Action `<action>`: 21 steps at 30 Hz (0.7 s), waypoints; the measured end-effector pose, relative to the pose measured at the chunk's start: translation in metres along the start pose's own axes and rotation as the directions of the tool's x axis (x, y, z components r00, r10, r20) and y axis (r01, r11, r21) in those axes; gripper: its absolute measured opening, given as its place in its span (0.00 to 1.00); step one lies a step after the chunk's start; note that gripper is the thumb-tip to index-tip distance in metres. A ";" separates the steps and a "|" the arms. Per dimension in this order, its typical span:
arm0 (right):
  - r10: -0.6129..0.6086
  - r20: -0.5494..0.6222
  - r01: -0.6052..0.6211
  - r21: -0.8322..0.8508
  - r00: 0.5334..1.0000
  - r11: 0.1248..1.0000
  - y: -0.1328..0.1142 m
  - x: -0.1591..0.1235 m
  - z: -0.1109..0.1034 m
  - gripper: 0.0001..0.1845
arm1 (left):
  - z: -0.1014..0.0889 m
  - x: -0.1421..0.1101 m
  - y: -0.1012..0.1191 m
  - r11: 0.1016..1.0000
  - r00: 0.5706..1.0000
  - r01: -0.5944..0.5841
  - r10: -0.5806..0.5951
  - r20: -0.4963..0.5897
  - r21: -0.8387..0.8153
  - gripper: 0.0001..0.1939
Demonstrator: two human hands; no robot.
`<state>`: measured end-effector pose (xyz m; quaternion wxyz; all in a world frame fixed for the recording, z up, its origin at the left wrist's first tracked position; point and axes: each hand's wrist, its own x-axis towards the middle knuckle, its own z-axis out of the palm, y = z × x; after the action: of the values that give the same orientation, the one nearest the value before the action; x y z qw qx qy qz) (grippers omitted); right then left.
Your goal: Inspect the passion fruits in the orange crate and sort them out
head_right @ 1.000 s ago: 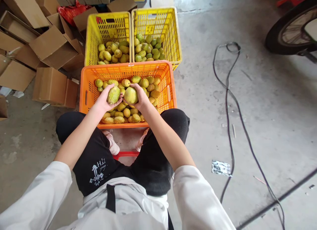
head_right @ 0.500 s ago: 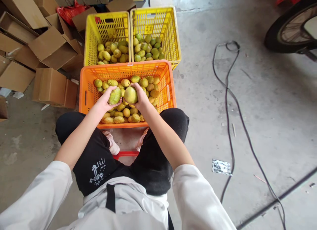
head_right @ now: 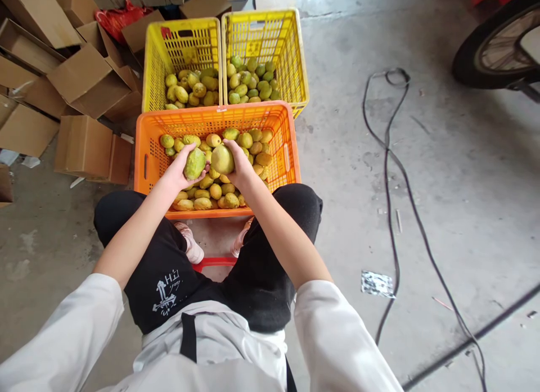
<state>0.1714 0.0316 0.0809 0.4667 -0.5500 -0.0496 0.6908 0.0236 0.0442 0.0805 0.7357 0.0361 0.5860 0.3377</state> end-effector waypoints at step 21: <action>0.041 -0.082 -0.030 0.130 0.996 0.991 -0.003 0.001 0.003 0.07 | 0.002 -0.001 0.003 0.998 1.000 0.003 -0.004 -0.011 -0.069 0.20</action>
<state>0.1707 0.0351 0.0830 0.4905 -0.5485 0.0244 0.6767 0.0239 0.0468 0.0835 0.7339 0.0078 0.5782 0.3565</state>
